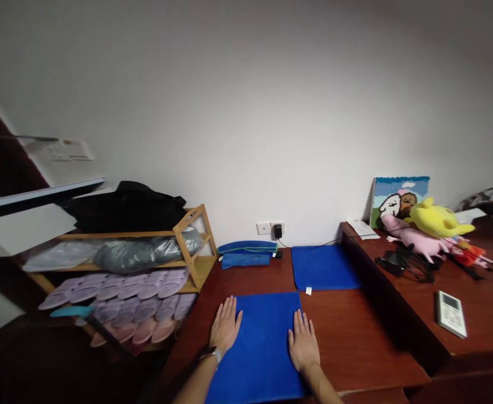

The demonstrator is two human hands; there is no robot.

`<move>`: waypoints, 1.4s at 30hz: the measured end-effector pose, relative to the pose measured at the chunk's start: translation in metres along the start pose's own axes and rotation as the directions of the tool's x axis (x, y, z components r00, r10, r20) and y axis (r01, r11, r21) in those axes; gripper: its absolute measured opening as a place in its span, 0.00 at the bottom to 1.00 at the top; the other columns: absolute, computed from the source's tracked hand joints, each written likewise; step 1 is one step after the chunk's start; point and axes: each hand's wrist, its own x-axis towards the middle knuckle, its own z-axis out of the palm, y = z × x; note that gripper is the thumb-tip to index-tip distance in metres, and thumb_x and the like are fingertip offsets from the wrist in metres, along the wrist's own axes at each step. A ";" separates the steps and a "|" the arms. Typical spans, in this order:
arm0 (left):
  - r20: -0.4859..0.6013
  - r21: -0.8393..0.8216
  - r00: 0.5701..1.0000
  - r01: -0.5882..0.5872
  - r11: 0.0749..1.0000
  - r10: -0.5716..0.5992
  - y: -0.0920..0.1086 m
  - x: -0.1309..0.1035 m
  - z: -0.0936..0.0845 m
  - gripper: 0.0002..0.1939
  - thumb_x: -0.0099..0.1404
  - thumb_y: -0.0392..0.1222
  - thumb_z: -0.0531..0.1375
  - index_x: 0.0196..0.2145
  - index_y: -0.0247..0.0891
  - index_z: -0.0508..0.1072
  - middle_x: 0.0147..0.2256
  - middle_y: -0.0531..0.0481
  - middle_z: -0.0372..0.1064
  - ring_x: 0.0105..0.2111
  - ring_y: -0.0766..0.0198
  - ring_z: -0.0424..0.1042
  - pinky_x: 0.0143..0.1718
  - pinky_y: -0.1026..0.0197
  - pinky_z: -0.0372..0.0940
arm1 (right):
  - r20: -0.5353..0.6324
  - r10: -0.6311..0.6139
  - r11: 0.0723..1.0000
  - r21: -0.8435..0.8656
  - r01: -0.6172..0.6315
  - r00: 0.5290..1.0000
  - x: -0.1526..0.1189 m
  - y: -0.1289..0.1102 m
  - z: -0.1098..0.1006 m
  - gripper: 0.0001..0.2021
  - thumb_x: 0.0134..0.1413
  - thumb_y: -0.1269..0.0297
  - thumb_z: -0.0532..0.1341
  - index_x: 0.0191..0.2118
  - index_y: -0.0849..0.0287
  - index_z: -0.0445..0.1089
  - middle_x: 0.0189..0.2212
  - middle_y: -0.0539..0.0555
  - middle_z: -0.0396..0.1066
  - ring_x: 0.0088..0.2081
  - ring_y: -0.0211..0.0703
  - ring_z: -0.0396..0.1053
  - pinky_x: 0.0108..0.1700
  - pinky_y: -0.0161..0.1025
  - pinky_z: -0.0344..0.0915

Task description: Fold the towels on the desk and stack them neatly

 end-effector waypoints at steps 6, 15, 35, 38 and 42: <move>0.003 -0.172 0.920 -0.386 0.906 0.392 0.103 -0.033 -0.008 0.30 0.78 0.52 0.41 0.73 0.44 0.47 0.73 0.50 0.46 0.72 0.56 0.48 0.72 0.48 0.50 | 0.018 -0.010 1.000 -0.005 0.010 1.000 -0.001 0.000 -0.005 0.33 0.69 0.54 0.38 0.74 0.63 0.43 0.75 0.52 0.38 0.75 0.48 0.35 0.74 0.50 0.36; 0.171 -0.234 0.924 -0.300 0.925 0.342 0.121 -0.073 0.008 0.31 0.77 0.56 0.40 0.73 0.46 0.46 0.72 0.52 0.46 0.72 0.56 0.48 0.72 0.46 0.49 | 0.014 -0.028 0.999 -0.025 0.029 0.999 -0.002 0.001 -0.004 0.33 0.69 0.55 0.37 0.74 0.63 0.43 0.75 0.52 0.38 0.75 0.48 0.34 0.74 0.51 0.36; 0.139 -0.045 0.990 0.040 0.998 -0.034 -0.023 -0.114 -0.009 0.37 0.75 0.62 0.39 0.73 0.38 0.49 0.72 0.46 0.45 0.72 0.56 0.46 0.71 0.46 0.50 | -0.142 -0.098 0.995 0.007 0.100 0.985 -0.079 0.024 0.033 0.33 0.68 0.48 0.41 0.71 0.57 0.56 0.72 0.52 0.48 0.73 0.53 0.44 0.73 0.58 0.45; 0.117 -0.006 0.993 0.018 1.000 -0.017 -0.019 -0.113 -0.023 0.36 0.75 0.60 0.42 0.72 0.38 0.53 0.71 0.45 0.50 0.71 0.54 0.50 0.71 0.44 0.50 | -0.186 -0.066 0.995 0.060 0.078 0.980 -0.088 0.021 0.023 0.33 0.68 0.47 0.43 0.70 0.58 0.60 0.71 0.55 0.53 0.72 0.57 0.48 0.72 0.60 0.48; -0.015 0.022 0.990 -0.139 0.990 0.139 0.022 -0.113 -0.041 0.29 0.76 0.54 0.44 0.68 0.41 0.63 0.70 0.45 0.57 0.70 0.51 0.55 0.70 0.44 0.52 | -0.350 -0.137 0.958 0.192 0.214 0.927 -0.101 -0.027 0.010 0.27 0.67 0.46 0.47 0.57 0.51 0.74 0.57 0.58 0.74 0.58 0.55 0.71 0.60 0.50 0.68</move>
